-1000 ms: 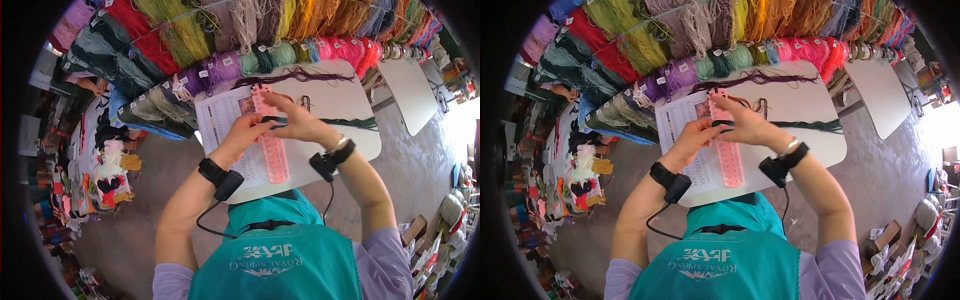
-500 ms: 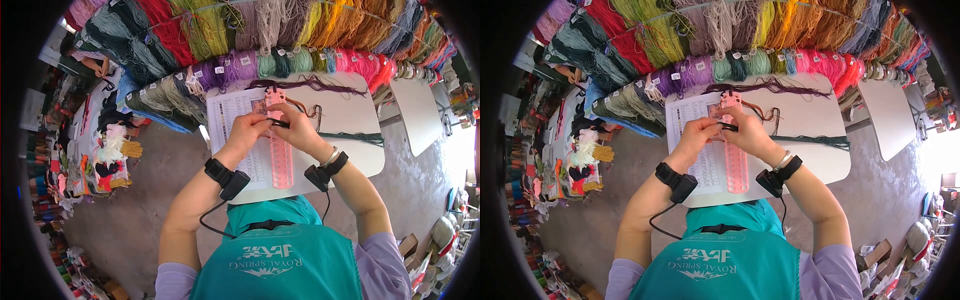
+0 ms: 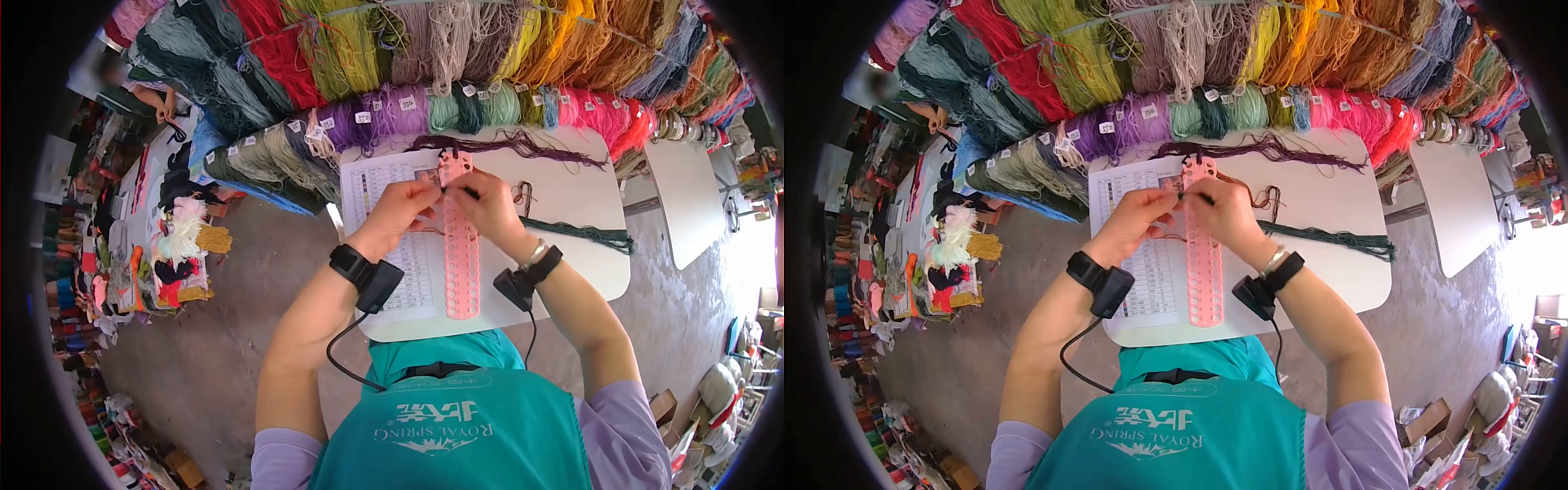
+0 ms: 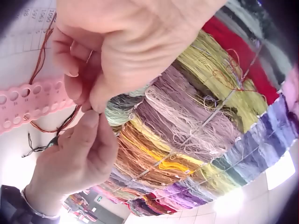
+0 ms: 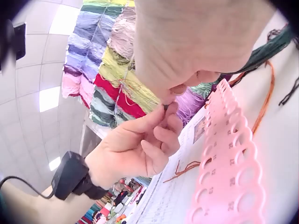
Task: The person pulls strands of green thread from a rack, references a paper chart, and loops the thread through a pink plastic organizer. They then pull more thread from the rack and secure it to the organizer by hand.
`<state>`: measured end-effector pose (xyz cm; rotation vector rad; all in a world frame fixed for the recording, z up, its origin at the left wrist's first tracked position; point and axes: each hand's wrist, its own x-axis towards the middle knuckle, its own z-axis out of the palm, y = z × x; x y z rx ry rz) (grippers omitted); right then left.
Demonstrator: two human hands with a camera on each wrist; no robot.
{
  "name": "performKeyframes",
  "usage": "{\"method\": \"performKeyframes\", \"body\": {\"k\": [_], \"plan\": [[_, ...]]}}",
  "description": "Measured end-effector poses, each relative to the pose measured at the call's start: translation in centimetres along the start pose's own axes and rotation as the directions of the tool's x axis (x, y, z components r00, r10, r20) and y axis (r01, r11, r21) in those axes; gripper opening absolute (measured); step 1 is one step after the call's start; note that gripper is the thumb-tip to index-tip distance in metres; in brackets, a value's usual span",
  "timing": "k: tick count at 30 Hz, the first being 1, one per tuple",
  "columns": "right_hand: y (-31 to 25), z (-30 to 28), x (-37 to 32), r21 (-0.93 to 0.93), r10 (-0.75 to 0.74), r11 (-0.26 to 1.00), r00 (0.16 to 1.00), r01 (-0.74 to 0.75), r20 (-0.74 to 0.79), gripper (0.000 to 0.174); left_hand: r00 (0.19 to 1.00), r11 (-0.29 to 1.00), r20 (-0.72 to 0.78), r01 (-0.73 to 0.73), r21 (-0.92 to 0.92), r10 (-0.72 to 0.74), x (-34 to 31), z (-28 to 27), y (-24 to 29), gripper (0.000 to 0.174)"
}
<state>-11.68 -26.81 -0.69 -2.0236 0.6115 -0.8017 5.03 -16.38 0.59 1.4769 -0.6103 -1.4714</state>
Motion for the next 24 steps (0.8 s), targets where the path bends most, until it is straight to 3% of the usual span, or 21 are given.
{"method": "performKeyframes", "body": {"k": [3, 4, 10, 16, 24], "plan": [[3.1, 0.6, 1.9, 0.185, 0.311, 0.935, 0.950, -0.302, -0.018, 0.011, 0.995, 0.999, -0.096, -0.033, -0.033, 0.030, 0.6, 1.3, 0.3, 0.032], [4.0, 1.0, 2.2, 0.225, 0.336, 0.919, 0.942, -0.323, -0.020, 0.012, 0.993, 0.998, -0.113, -0.044, -0.054, 0.038, 0.9, 1.4, 0.4, 0.033], [5.2, 1.4, 2.1, 0.135, 0.302, 0.945, 0.953, -0.299, -0.005, 0.012, 0.995, 0.992, -0.098, -0.016, -0.124, 0.004, 3.6, 1.2, -1.1, 0.031], [4.6, 0.8, 2.0, 0.080, 0.321, 0.945, 0.946, -0.318, -0.035, 0.013, 0.990, 0.998, -0.127, -0.053, 0.036, 0.058, 3.6, 2.1, -0.4, 0.024], [4.3, 0.6, 1.7, 0.045, 0.294, 0.955, 0.955, -0.292, -0.043, 0.015, 0.996, 1.000, -0.090, -0.014, 0.007, 0.014, 4.6, 2.3, -0.6, 0.023]]}}
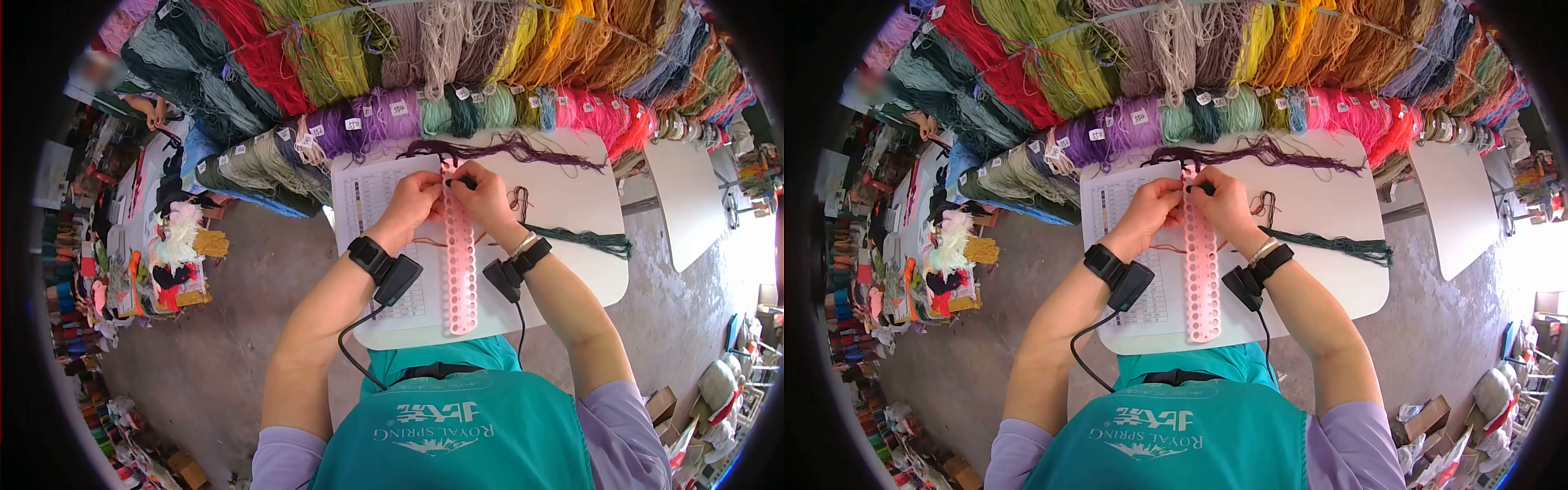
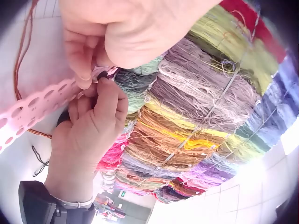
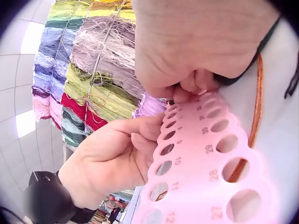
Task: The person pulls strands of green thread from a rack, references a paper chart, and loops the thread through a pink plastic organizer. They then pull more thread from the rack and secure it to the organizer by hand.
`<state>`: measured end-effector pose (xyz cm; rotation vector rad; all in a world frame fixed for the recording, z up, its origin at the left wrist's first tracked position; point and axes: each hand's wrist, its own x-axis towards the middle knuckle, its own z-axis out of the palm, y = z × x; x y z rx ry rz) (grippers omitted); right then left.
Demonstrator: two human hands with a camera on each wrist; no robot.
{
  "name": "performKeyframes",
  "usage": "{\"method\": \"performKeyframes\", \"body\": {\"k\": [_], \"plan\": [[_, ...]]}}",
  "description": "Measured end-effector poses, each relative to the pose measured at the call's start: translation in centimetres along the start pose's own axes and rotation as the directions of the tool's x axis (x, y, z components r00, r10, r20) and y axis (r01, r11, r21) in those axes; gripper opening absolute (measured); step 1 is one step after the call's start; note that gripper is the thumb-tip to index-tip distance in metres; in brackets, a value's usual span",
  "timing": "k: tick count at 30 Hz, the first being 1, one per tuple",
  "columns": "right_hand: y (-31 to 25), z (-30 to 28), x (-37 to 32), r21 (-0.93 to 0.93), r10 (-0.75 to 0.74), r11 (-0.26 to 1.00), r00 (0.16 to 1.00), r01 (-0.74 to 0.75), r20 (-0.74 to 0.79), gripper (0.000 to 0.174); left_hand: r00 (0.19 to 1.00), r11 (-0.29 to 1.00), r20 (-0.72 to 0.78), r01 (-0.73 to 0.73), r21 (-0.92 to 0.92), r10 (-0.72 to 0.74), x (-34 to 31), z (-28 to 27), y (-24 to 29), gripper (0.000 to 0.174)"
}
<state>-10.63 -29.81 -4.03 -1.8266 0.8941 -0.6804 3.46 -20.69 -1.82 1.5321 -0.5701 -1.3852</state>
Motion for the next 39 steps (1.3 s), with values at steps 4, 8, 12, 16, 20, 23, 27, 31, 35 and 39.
{"method": "performKeyframes", "body": {"k": [4, 8, 12, 16, 20, 23, 27, 31, 35, 39], "plan": [[-0.1, 0.0, 0.1, 0.021, -0.009, 1.000, 1.000, 0.009, 0.015, 0.015, 0.997, 1.000, 0.075, 0.016, -0.014, -0.015, 0.3, -0.4, 0.1, 0.023], [0.4, -0.4, 0.5, 0.123, 0.015, 0.992, 0.996, -0.025, 0.083, 0.014, 0.988, 1.000, 0.156, -0.001, -0.018, 0.004, 0.8, -0.8, 0.0, 0.021], [0.6, -0.8, 0.9, 0.172, 0.021, 0.984, 0.989, -0.046, 0.145, 0.014, 0.985, 0.995, 0.167, -0.061, 0.082, 0.047, 1.0, -0.9, 0.6, 0.018], [1.2, -0.8, 1.2, 0.122, -0.023, 0.993, 0.982, 0.001, 0.186, 0.019, 0.987, 0.973, 0.142, -0.110, 0.203, 0.082, 1.2, -0.9, 0.6, 0.015], [-0.2, -1.2, 0.7, 0.122, 0.023, 0.991, 0.971, -0.053, 0.236, 0.043, 0.990, 0.975, 0.118, -0.105, 0.195, 0.083, 0.7, -0.7, 0.8, 0.015], [-2.2, -1.6, 0.4, -0.015, -0.014, 1.000, 0.955, 0.019, 0.297, 0.062, 0.988, 0.978, 0.117, -0.122, 0.167, 0.103, 0.6, -0.7, 0.7, 0.015], [-3.0, -1.1, 0.3, -0.208, -0.070, 0.968, 0.945, 0.142, 0.320, 0.068, 0.982, 0.969, 0.119, -0.168, 0.184, 0.148, 1.0, -1.3, -0.1, 0.015], [-3.3, -0.3, 0.3, -0.264, -0.037, 0.958, 0.961, 0.113, 0.275, 0.063, 0.981, 0.935, 0.120, -0.184, 0.304, 0.154, 1.0, -2.0, -0.3, 0.016], [-2.9, -0.2, 0.6, -0.155, 0.037, 0.988, 0.965, 0.004, 0.261, 0.061, 0.994, 0.964, 0.060, -0.100, 0.246, 0.088, -0.3, -4.4, 0.6, 0.020], [-3.2, -0.3, 0.3, -0.144, 0.015, 0.989, 0.968, 0.022, 0.251, 0.061, 0.998, 0.999, 0.058, 0.037, -0.038, -0.034, -1.6, -5.1, 0.9, 0.025]]}}
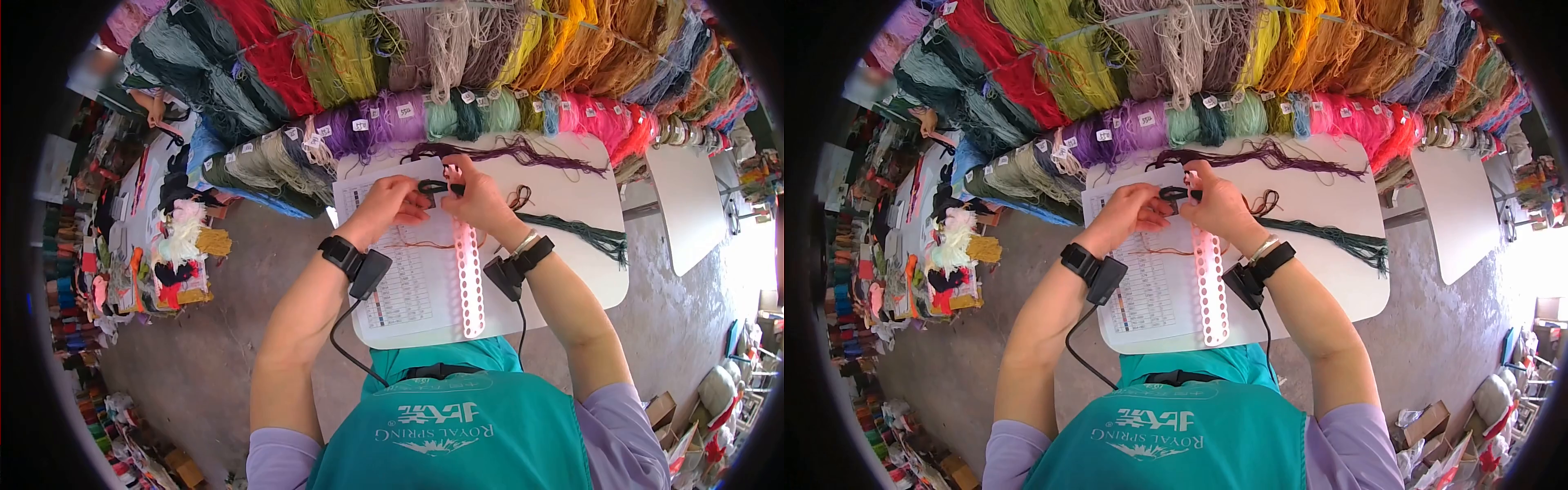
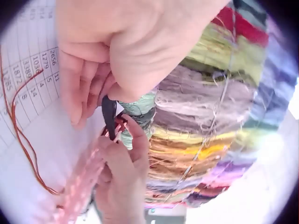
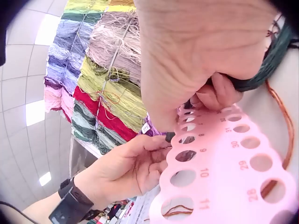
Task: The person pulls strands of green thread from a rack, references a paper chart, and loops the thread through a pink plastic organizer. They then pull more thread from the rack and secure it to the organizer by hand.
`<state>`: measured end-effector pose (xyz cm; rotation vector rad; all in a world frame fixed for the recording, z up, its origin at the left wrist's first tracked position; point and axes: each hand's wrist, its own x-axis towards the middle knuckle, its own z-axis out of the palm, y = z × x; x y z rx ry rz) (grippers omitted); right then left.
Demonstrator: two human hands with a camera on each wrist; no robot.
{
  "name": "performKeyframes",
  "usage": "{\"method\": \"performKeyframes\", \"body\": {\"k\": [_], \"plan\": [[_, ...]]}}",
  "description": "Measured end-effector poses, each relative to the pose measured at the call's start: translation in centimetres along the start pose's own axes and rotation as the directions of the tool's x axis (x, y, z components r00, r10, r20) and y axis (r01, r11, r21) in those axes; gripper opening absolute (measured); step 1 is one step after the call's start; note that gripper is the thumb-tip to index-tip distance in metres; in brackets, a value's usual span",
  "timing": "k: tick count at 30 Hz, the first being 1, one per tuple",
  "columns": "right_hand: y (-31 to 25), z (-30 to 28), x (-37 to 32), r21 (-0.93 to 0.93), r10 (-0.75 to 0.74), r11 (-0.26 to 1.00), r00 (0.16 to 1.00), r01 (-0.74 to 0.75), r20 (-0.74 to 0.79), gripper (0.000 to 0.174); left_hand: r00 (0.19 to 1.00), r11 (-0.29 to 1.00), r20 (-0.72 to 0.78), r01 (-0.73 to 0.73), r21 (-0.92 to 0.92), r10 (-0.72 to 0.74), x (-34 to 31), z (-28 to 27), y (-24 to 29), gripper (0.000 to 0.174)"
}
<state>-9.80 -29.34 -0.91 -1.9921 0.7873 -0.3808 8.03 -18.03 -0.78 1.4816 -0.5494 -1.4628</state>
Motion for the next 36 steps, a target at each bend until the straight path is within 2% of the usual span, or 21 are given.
{"method": "performKeyframes", "body": {"k": [2, 8, 9, 11, 13, 16, 19, 22, 24, 27, 30, 31, 34, 35, 36], "plan": [[0.2, 0.2, 0.1, 0.005, -0.020, 1.000, 1.000, 0.020, -0.022, 0.060, 0.995, 0.976, 0.079, 0.074, -0.205, -0.059, 0.0, -0.1, 0.0, 0.026], [0.6, 0.5, 0.1, -0.037, -0.029, 0.999, 0.998, 0.027, -0.047, 0.057, 0.999, 0.999, -0.030, -0.038, 0.019, 0.039, 1.0, 1.2, -1.1, 0.022], [0.5, 0.6, 0.1, -0.052, -0.031, 0.998, 0.998, 0.028, -0.053, 0.058, 0.998, 0.998, -0.032, -0.058, -0.003, 0.057, 1.1, 1.0, -1.3, 0.021], [0.1, 0.5, 0.0, -0.100, -0.018, 0.995, 0.999, 0.014, -0.033, 0.058, 0.995, 0.994, -0.032, -0.095, -0.050, 0.093, 1.0, 0.7, -1.6, 0.017], [-0.7, 0.3, 0.0, -0.161, 0.009, 0.987, 1.000, -0.006, 0.020, 0.059, 0.995, 0.977, -0.043, -0.093, -0.193, 0.086, 0.7, -0.2, -1.4, 0.015], [-1.1, 1.0, -0.1, -0.269, -0.069, 0.961, 0.998, 0.066, -0.001, 0.059, 0.997, 0.935, -0.058, -0.075, -0.347, 0.059, -0.2, -0.4, -1.1, 0.013], [-0.9, 1.9, 0.1, -0.353, -0.044, 0.935, 0.999, 0.042, 0.002, 0.055, 0.998, 0.896, -0.018, -0.059, -0.439, 0.057, -0.5, 0.2, -1.4, 0.015], [-0.9, 1.4, 0.0, -0.331, -0.102, 0.938, 0.995, 0.102, 0.018, 0.058, 0.994, 0.868, 0.082, -0.019, -0.496, 0.069, -0.2, 0.0, -2.3, 0.018], [-0.8, 0.8, 0.3, -0.222, -0.029, 0.974, 0.998, 0.039, 0.050, 0.057, 0.977, 0.876, 0.202, 0.043, -0.480, 0.062, 0.0, -0.4, -2.7, 0.019], [0.4, 0.8, 0.9, -0.123, 0.022, 0.992, 0.998, -0.014, 0.061, 0.055, 0.962, 0.895, 0.255, 0.030, -0.446, 0.094, -0.6, 0.2, -1.6, 0.031], [1.0, 0.6, 1.3, 0.015, 0.099, 0.995, 0.988, -0.101, 0.122, 0.054, 0.962, 0.990, 0.275, 0.035, -0.138, 0.004, -2.1, 1.3, 0.0, 0.043], [1.0, 0.5, 1.4, 0.070, 0.129, 0.988, 0.979, -0.141, 0.157, 0.054, 0.969, 0.999, 0.247, 0.014, -0.036, -0.005, -2.3, 1.4, -0.1, 0.042], [0.4, 0.3, 1.4, -0.011, 0.136, 0.991, 0.980, -0.136, 0.148, 0.057, 0.992, 0.975, 0.122, -0.045, 0.217, 0.019, -0.5, 1.5, -0.4, 0.036], [0.5, 0.3, 1.5, 0.008, 0.116, 0.993, 0.985, -0.118, 0.127, 0.056, 0.975, 0.902, 0.081, -0.222, 0.370, 0.207, 0.5, 1.5, -1.3, 0.035], [0.8, 0.5, 1.6, 0.028, 0.097, 0.995, 0.990, -0.100, 0.106, 0.056, 0.917, 0.772, 0.070, -0.369, 0.517, 0.392, 1.6, 1.6, -2.3, 0.034]]}}
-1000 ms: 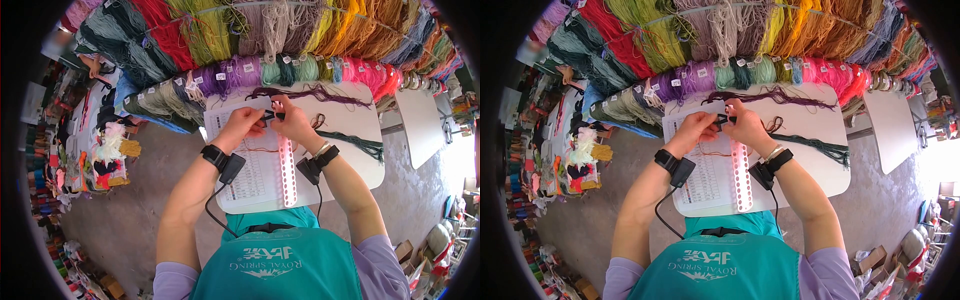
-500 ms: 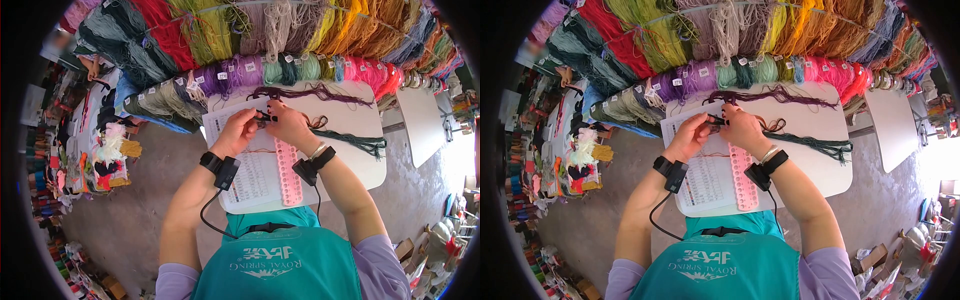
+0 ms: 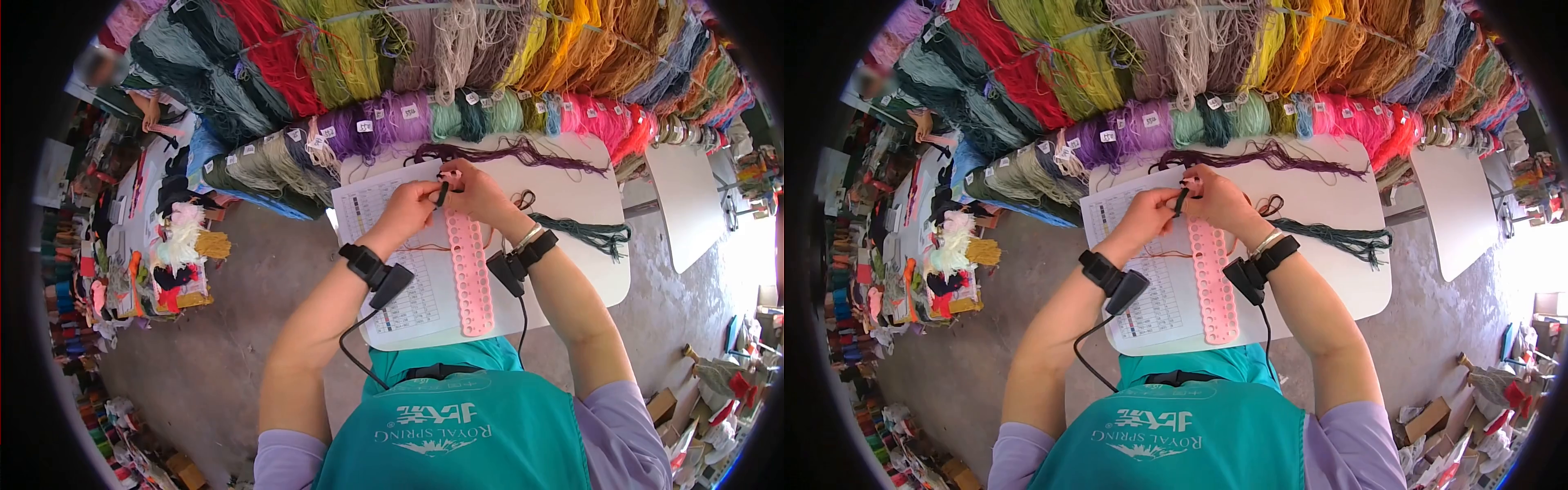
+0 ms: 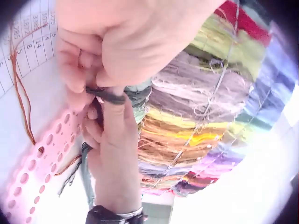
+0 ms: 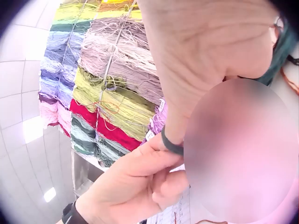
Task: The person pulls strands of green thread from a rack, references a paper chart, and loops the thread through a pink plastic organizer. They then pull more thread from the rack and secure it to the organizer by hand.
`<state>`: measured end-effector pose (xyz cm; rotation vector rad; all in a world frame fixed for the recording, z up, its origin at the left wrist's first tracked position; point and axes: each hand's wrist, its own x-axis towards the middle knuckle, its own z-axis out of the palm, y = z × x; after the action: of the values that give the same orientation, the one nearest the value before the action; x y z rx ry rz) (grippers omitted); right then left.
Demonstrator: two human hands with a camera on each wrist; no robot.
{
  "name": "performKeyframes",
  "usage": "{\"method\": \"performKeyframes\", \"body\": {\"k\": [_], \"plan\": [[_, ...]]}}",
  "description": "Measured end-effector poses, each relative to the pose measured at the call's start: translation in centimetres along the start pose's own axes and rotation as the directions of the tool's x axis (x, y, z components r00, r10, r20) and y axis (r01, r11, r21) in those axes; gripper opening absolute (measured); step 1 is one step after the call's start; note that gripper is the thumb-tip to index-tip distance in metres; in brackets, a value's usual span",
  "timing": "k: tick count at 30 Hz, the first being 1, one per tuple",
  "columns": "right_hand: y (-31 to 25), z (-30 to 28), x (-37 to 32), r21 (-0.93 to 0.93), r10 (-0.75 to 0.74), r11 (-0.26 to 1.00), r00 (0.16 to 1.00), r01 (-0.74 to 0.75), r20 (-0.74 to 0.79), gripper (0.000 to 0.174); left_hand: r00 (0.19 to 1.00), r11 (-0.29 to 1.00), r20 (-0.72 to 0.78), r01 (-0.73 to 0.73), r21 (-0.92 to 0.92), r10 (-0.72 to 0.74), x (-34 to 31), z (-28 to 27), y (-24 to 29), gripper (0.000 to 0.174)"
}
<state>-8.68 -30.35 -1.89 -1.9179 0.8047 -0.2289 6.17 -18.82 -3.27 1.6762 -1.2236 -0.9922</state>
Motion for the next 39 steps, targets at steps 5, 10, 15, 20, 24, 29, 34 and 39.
{"method": "performKeyframes", "body": {"k": [5, 10, 15, 20, 24, 29, 34, 39], "plan": [[1.7, 0.9, 0.0, 0.195, 0.002, 0.981, 0.996, 0.015, -0.088, 0.057, 0.990, 0.968, -0.093, -0.085, 0.237, 0.110, 0.9, 1.4, 0.6, 0.028], [1.9, 0.7, -0.1, 0.215, 0.032, 0.977, 0.996, -0.014, -0.080, 0.054, 0.976, 0.910, -0.091, -0.146, 0.389, 0.195, 1.0, 1.4, 1.5, 0.022], [-0.2, -0.1, -0.6, 0.141, 0.040, 0.989, 0.998, -0.035, -0.039, 0.051, 0.986, 0.981, 0.125, 0.126, -0.151, -0.107, 1.7, 0.2, 0.7, 0.017], [-0.4, 0.1, -0.6, 0.019, 0.003, 1.000, 0.999, -0.003, -0.046, 0.055, 0.877, 0.185, 0.466, 0.442, -0.878, 0.114, -0.9, -6.2, -0.9, 0.007], [-0.3, 0.4, -0.8, -0.061, -0.030, 0.998, 0.997, 0.026, -0.070, 0.058, 0.975, -0.170, 0.062, 0.100, -0.980, 0.214, -5.9, -13.6, -1.2, 0.018], [-1.8, 0.3, -1.2, -0.109, 0.051, 0.993, 0.998, -0.053, -0.024, 0.051, 0.958, -0.185, -0.287, -0.277, -0.943, 0.028, -9.6, -17.7, -4.0, 0.015], [0.7, 0.7, -0.7, -0.036, -0.087, 0.995, 0.996, 0.088, 0.012, 0.041, 0.935, 0.746, -0.247, 0.029, -0.665, -0.256, -7.5, -11.7, -1.7, 0.017], [0.3, -1.0, -2.6, 0.579, -0.084, 0.813, 0.996, 0.052, 0.029, 0.033, 0.967, 0.929, -0.226, -0.028, 0.368, 0.119, -4.2, -6.1, -2.3, 0.029]]}}
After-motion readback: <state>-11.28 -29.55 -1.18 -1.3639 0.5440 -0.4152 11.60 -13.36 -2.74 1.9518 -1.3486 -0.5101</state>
